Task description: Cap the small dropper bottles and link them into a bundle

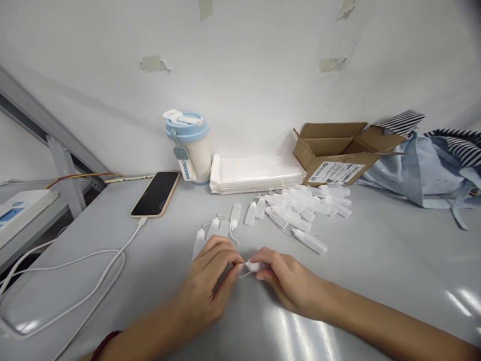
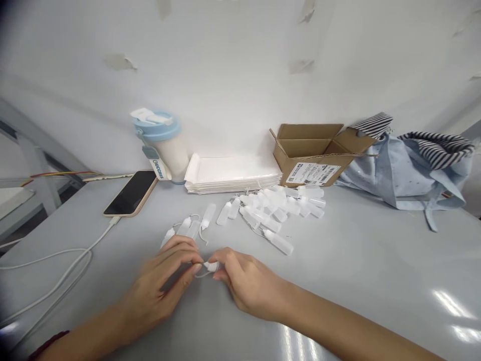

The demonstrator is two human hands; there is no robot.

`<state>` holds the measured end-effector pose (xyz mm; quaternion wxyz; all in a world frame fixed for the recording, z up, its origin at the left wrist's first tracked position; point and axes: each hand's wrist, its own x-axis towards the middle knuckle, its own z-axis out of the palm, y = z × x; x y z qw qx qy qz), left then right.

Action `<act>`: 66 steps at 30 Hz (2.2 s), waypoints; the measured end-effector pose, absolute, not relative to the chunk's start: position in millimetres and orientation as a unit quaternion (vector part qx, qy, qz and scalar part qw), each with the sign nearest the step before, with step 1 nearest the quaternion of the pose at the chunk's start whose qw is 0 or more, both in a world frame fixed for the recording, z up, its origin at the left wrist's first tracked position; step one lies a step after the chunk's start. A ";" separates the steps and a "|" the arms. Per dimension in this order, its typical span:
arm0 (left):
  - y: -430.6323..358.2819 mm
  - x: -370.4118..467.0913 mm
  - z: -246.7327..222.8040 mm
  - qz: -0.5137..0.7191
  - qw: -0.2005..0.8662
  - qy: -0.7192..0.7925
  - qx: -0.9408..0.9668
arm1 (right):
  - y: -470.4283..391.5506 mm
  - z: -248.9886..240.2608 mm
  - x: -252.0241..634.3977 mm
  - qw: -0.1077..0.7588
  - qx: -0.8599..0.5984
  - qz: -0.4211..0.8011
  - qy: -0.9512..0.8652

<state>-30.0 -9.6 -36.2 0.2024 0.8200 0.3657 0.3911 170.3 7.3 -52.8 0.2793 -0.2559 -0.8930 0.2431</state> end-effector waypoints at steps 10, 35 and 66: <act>-11.7 -28.6 -36.4 0.393 0.170 0.359 0.829 | 5.4 -52.0 170.3 0.267 -0.256 0.235 -0.899; 2.6 -45.2 -43.8 0.181 -0.061 0.396 0.898 | 16.8 -51.2 167.6 0.307 -0.443 0.317 -0.780; -27.5 -44.1 -24.0 0.361 0.169 0.320 0.860 | 14.3 -50.8 169.0 0.329 -0.441 0.219 -0.806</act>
